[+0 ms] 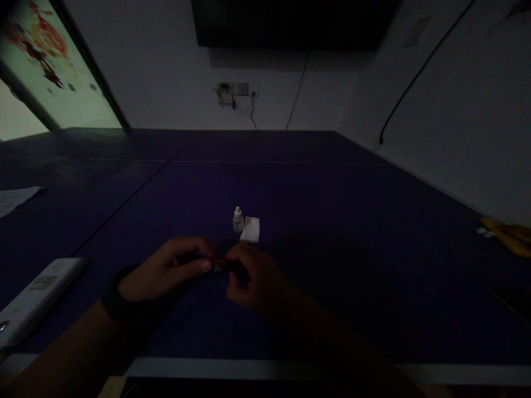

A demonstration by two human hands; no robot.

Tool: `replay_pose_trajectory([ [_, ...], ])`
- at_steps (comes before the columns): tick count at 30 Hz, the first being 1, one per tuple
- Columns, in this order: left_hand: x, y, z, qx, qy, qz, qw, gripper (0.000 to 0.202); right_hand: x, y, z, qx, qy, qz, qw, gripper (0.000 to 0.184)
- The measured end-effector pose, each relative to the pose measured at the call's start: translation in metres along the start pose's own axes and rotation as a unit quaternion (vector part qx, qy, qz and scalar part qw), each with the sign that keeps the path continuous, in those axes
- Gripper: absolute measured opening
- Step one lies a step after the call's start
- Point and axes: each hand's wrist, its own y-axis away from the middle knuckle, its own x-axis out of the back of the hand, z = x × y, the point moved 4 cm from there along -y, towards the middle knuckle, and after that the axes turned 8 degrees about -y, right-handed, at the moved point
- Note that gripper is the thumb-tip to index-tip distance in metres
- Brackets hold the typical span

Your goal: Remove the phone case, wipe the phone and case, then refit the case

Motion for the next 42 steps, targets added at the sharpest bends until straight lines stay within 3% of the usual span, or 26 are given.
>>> replay_pose_trajectory([
  [8,0.002,0.007,0.008,-0.005,-0.062,-0.029,0.998,0.025,0.000,-0.001,-0.007,0.039,-0.024,-0.026,0.999,0.027],
  [13,0.001,0.008,0.012,0.002,-0.082,-0.033,0.996,0.023,-0.001,-0.001,-0.007,0.008,-0.044,-0.060,0.997,0.025],
  [16,0.000,0.008,0.010,0.024,-0.055,-0.028,0.998,0.025,-0.001,0.002,-0.005,-0.017,-0.036,-0.020,0.999,0.031],
  [21,0.000,0.006,0.002,0.073,-0.031,0.005,0.997,0.030,-0.003,0.006,-0.017,0.055,0.036,0.075,0.995,0.041],
  [25,0.000,0.007,0.002,0.096,-0.030,0.033,0.994,0.032,-0.011,0.006,-0.027,0.044,0.126,0.110,0.985,0.042],
  [30,-0.006,0.008,0.003,0.120,0.005,0.059,0.991,0.033,-0.022,0.008,-0.032,0.041,0.199,0.131,0.970,0.057],
  [37,-0.012,0.007,-0.001,0.142,0.051,0.087,0.985,0.031,-0.026,0.008,-0.026,0.064,0.192,0.161,0.966,0.057],
  [42,-0.014,0.006,0.002,0.168,0.057,0.085,0.980,0.032,-0.029,0.007,-0.022,0.030,0.206,0.163,0.964,0.068],
])
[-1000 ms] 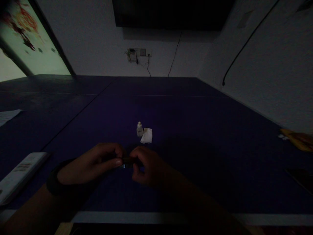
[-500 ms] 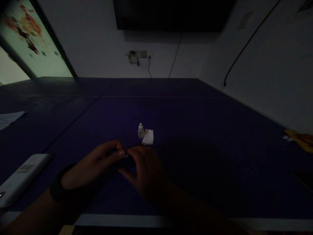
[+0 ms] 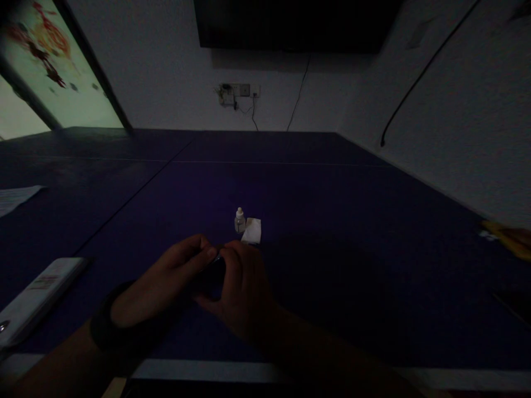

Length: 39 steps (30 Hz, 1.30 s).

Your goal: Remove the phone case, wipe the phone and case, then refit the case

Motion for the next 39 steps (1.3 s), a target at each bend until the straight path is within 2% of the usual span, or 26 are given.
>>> replay_pose_trajectory([
  [3,-0.002,0.002,0.005,0.003,-0.038,-0.012,0.999,0.033,-0.002,0.002,0.003,-0.032,-0.002,0.004,0.999,0.070],
  [6,-0.004,0.003,0.010,-0.004,-0.089,-0.022,0.996,0.035,-0.005,0.004,0.006,-0.054,-0.054,0.004,0.997,0.071],
  [13,-0.005,0.003,0.015,-0.024,-0.156,-0.015,0.987,0.036,-0.011,0.006,0.011,-0.079,-0.114,0.051,0.989,0.068],
  [19,-0.003,0.002,0.014,-0.030,-0.165,-0.018,0.986,0.036,-0.010,0.004,0.007,-0.046,-0.082,0.030,0.995,0.069],
  [23,-0.003,0.001,0.014,-0.044,-0.168,-0.021,0.985,0.036,-0.012,0.003,0.008,-0.056,-0.100,0.010,0.993,0.073],
  [28,-0.005,0.001,0.016,-0.063,-0.192,-0.021,0.979,0.035,-0.011,0.004,0.009,-0.058,-0.124,0.044,0.990,0.064],
  [33,-0.008,0.001,0.018,-0.068,-0.214,-0.034,0.974,0.037,-0.009,0.003,0.011,-0.046,-0.131,0.059,0.989,0.056],
  [39,-0.008,-0.001,0.019,-0.076,-0.229,-0.026,0.970,0.035,-0.006,-0.002,0.009,-0.025,-0.113,0.068,0.991,0.052],
])
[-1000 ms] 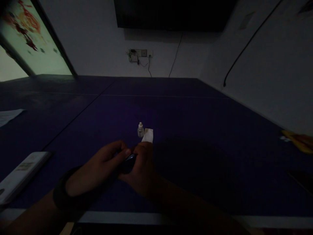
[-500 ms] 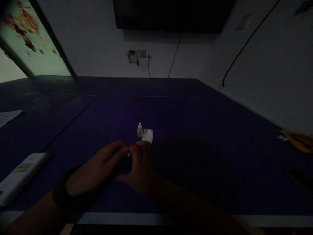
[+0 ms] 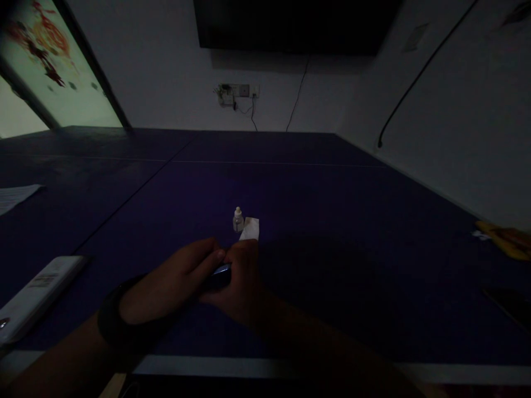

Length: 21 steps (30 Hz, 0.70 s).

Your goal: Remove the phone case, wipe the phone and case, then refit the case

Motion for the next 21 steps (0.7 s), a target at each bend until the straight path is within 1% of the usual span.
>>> replay_pose_trajectory([
  [4,0.0013,-0.0035,-0.0049,0.010,0.019,0.007,1.000,0.035,-0.0001,-0.0029,-0.0011,0.000,0.012,-0.024,1.000,0.049],
  [8,0.0003,-0.0049,-0.0069,0.009,0.033,-0.012,0.999,0.038,0.0008,-0.0021,0.0011,-0.038,-0.017,-0.034,0.999,0.044],
  [11,-0.0002,-0.0040,-0.0043,-0.001,0.042,-0.019,0.999,0.037,0.0018,-0.0003,0.0022,-0.054,-0.032,-0.024,0.998,0.038],
  [16,0.0004,-0.0042,-0.0015,-0.011,0.063,-0.038,0.997,0.037,0.0039,0.0000,0.0022,-0.025,-0.041,0.002,0.999,0.038],
  [19,-0.0002,-0.0073,-0.0039,-0.028,0.132,-0.068,0.988,0.033,0.0051,-0.0009,0.0019,-0.004,-0.043,0.000,0.999,0.038],
  [21,-0.0027,-0.0100,-0.0072,-0.039,0.197,-0.098,0.975,0.032,0.0055,-0.0014,0.0013,0.000,-0.048,-0.010,0.999,0.038],
])
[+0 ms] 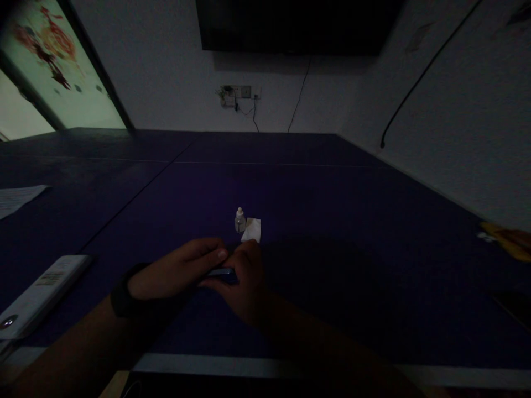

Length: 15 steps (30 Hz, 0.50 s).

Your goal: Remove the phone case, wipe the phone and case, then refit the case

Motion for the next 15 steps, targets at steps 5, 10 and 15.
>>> replay_pose_trajectory([
  [5,-0.004,-0.006,-0.015,0.007,0.146,-0.004,0.989,0.038,0.001,-0.001,0.000,-0.019,0.008,-0.032,0.999,0.028],
  [10,-0.008,-0.007,-0.022,0.036,0.213,0.020,0.976,0.038,0.004,-0.003,0.005,-0.026,-0.017,-0.074,0.997,0.030],
  [15,-0.002,-0.006,-0.022,0.020,0.254,-0.013,0.967,0.037,0.012,-0.011,0.023,-0.027,-0.089,-0.134,0.987,0.033],
])
